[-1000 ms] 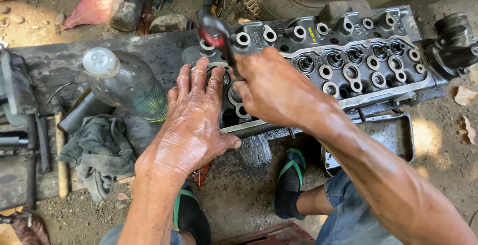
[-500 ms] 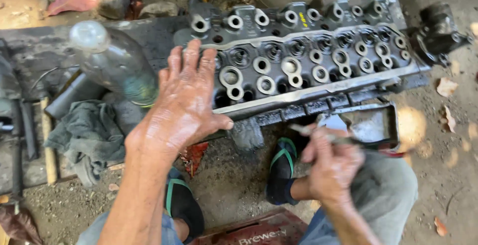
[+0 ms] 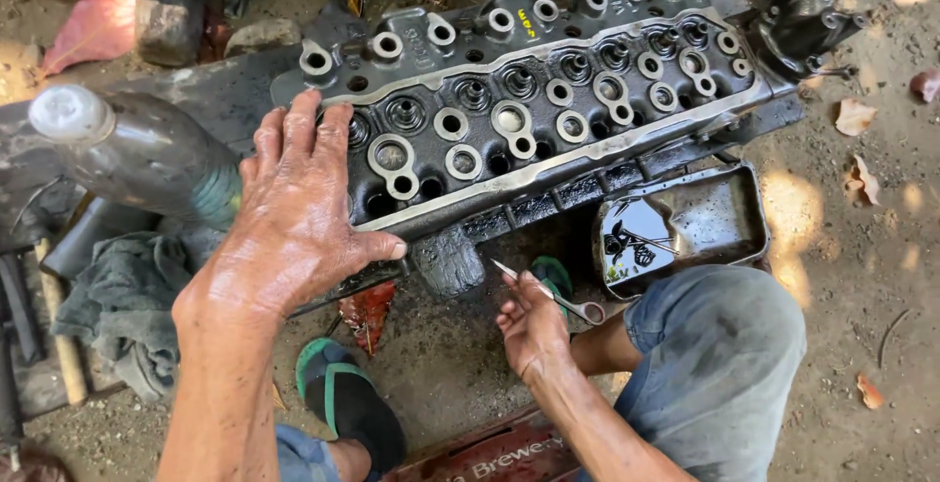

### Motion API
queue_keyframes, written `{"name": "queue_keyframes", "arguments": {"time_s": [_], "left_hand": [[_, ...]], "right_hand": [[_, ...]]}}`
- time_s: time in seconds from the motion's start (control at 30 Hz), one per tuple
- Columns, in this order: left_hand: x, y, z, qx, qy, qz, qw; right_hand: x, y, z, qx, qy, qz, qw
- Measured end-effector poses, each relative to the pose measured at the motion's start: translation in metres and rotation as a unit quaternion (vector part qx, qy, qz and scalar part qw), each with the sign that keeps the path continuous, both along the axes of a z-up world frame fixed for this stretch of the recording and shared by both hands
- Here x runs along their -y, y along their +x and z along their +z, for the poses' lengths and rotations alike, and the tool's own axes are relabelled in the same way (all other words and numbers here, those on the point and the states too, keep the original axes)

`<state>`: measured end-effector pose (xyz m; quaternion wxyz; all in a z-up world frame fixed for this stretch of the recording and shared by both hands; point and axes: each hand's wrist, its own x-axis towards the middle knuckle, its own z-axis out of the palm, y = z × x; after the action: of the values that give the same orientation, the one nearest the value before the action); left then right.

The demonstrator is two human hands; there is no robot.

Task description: Cleaning and inspecting a cylinder head assembly from a vehicle engine.

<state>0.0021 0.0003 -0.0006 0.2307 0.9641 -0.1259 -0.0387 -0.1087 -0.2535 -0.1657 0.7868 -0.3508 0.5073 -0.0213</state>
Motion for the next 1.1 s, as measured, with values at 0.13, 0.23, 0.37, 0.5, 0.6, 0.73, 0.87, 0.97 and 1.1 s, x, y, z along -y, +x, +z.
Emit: {"name": "queue_keyframes", "arguments": {"time_s": [0.13,0.23,0.37,0.5,0.6,0.73,0.87,0.97,1.1], "left_hand": [[0.002,-0.004,0.015,-0.035,-0.017,0.008,0.999],[-0.001,-0.003,0.009,-0.024,-0.027,0.0,0.999],[-0.002,-0.003,0.002,-0.001,-0.035,0.007,0.999],[0.002,-0.004,-0.001,0.016,-0.033,0.004,0.999],[0.002,-0.004,0.003,-0.001,-0.031,0.015,0.999],[0.0,-0.005,0.003,0.021,-0.04,0.011,0.999],[-0.002,-0.002,0.002,-0.008,-0.033,-0.001,0.999],[-0.001,0.0,-0.006,0.018,-0.004,-0.012,1.0],[-0.008,0.003,-0.016,0.036,0.01,-0.03,0.999]], "right_hand": [[0.006,0.007,-0.025,0.093,-0.081,0.019,0.992],[0.019,0.015,-0.014,0.114,-0.135,0.019,0.984],[0.036,-0.001,0.054,0.194,-0.295,0.117,0.928],[0.042,0.026,0.144,0.337,-0.522,0.296,0.726],[0.024,0.081,0.197,0.321,-0.598,0.388,0.624],[0.006,0.14,0.212,0.341,-0.618,0.488,0.514],[-0.005,0.146,0.212,0.341,-0.561,0.52,0.547],[0.003,0.139,0.198,0.338,-0.616,0.49,0.516],[-0.003,0.124,0.175,0.43,-0.562,0.4,0.582]]}}
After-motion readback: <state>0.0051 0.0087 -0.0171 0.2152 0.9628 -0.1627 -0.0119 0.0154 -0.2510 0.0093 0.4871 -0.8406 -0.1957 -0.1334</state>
